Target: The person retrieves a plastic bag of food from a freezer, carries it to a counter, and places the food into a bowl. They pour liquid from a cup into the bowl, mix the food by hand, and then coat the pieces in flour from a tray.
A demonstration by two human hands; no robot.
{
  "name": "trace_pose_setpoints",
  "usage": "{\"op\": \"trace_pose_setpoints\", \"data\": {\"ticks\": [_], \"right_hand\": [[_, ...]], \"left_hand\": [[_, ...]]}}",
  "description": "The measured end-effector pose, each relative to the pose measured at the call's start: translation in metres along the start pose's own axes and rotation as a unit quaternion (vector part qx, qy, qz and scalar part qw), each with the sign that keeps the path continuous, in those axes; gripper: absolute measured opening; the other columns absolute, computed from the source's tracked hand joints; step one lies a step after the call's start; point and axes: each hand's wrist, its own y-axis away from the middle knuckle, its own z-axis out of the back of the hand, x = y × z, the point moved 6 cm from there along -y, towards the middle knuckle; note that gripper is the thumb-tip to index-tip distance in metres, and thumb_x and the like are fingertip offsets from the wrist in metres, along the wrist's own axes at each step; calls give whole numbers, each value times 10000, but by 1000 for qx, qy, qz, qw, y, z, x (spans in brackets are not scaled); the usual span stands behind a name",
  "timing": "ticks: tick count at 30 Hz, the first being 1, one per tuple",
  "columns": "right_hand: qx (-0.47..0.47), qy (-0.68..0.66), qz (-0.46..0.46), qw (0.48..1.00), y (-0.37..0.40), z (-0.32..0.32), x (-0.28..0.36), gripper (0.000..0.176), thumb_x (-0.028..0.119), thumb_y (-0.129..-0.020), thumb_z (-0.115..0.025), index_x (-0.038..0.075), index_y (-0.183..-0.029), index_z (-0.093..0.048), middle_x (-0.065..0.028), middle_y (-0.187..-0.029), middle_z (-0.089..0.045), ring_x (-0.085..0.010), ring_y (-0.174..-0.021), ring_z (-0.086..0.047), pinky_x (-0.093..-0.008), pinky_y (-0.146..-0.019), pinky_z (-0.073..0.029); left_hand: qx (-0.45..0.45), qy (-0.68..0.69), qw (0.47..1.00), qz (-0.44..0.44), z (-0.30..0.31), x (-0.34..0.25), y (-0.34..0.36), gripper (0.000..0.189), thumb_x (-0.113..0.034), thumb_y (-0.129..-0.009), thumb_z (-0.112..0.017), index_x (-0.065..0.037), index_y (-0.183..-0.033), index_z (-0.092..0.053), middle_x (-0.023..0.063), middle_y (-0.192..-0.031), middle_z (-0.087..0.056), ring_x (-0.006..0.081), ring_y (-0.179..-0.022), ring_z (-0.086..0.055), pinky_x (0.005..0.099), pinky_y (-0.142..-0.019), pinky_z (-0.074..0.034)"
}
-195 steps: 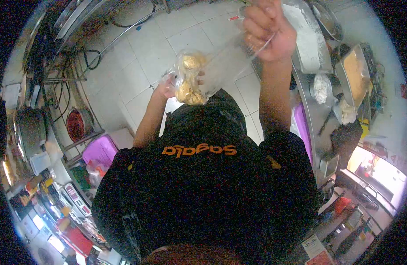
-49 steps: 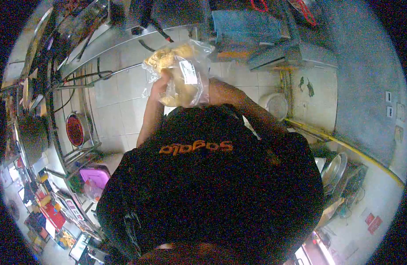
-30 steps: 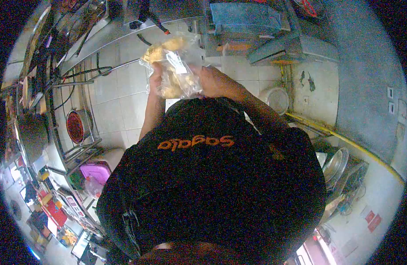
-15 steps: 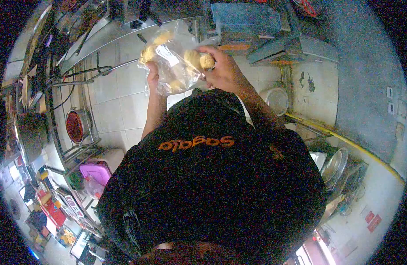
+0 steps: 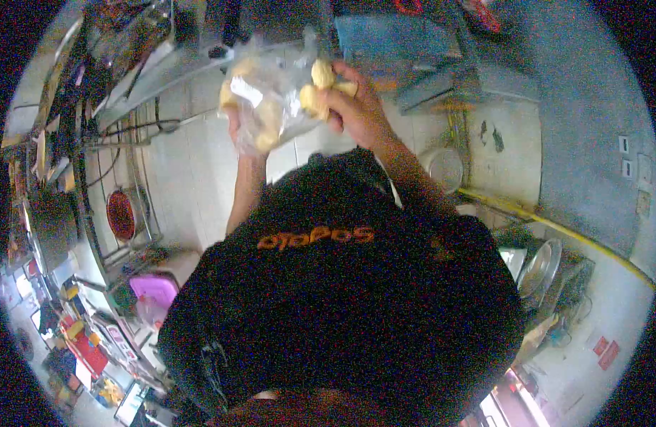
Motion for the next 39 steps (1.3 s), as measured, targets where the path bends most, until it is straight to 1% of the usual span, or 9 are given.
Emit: {"op": "trace_pose_setpoints", "data": {"ticks": [4, 7, 8, 18, 21, 27, 30, 34, 39], "right_hand": [[18, -20, 21, 999, -18, -11, 8, 438, 133, -780, -580, 32, -1172, -416, -52, -787, -593, -76, -474, -485, -221, -344, -349], [49, -79, 41, 995, -29, -10, 28, 464, 107, -778, -582, 65, -1193, -378, -55, -759, -584, -82, -436, -470, -216, -339, -345], [41, -51, 50, 997, -34, -6, 40, 465, 111, -779, -581, 72, -1194, -375, -56, -758, -583, -81, -430, -467, -213, -340, -348], [-110, 198, 303, 926, -94, 72, 243, 419, 191, -784, -602, 69, -1152, -441, -41, -721, -572, -68, -473, -470, -206, -378, -360], [-69, 231, 286, 927, -154, 80, 276, 427, 227, -796, -597, 40, -1149, -446, 5, -671, -510, -45, -478, -419, -196, -374, -300], [21, 359, 147, 922, -332, 125, 270, 609, 300, -770, -637, 4, -1232, -372, -26, -680, -523, -72, -541, -493, -208, -428, -416], [-121, 356, 170, 911, -363, 132, 263, 756, 361, -750, -654, 21, -1310, -277, -92, -783, -585, -131, -621, -571, -245, -547, -522], [-184, 453, 228, 842, -377, 144, 260, 784, 405, -738, -658, 39, -1321, -281, -143, -1017, -576, -183, -765, -598, -282, -650, -532], [-30, 420, 349, 837, -214, 53, 250, 496, 308, -808, -603, 29, -1191, -457, -74, -955, -587, -131, -739, -562, -235, -653, -455]], "left_hand": [[84, 36, 996, -5, -5, -16, -13, 655, -552, -833, -394, -106, -1305, -307, 99, -1248, -424, 284, -1099, -453, 435, -909, -392], [45, 32, 998, -28, -6, -26, -12, 628, -525, -856, -369, -115, -1323, -284, 101, -1284, -395, 292, -1140, -422, 470, -933, -364], [101, 120, 987, -14, -2, -26, -16, 634, -520, -854, -381, -103, -1322, -285, 104, -1283, -398, 289, -1146, -419, 465, -941, -360], [62, 82, 993, -57, 19, -42, -22, 658, -519, -842, -409, -90, -1324, -281, 99, -1288, -393, 274, -1156, -410, 441, -966, -338], [68, 69, 993, -64, 19, -43, -21, 659, -518, -841, -413, -90, -1324, -281, 97, -1290, -391, 273, -1169, -396, 444, -984, -315], [63, 89, 989, -95, 11, -41, -21, 659, -514, -842, -414, -88, -1326, -281, 99, -1310, -373, 277, -1178, -388, 450, -980, -321], [49, 115, 987, -101, 14, -41, -19, 642, -501, -843, -426, -91, -1319, -296, 100, -1298, -389, 281, -1159, -407, 449, -960, -347], [53, 92, 987, -121, 9, -41, -18, 637, -497, -843, -431, -93, -1317, -300, 98, -1291, -396, 279, -1143, -422, 450, -950, -357], [41, 76, 991, -104, 17, -39, -18, 658, -510, -834, -438, -94, -1321, -290, 98, -1291, -392, 270, -1140, -424, 436, -921, -391]]}}
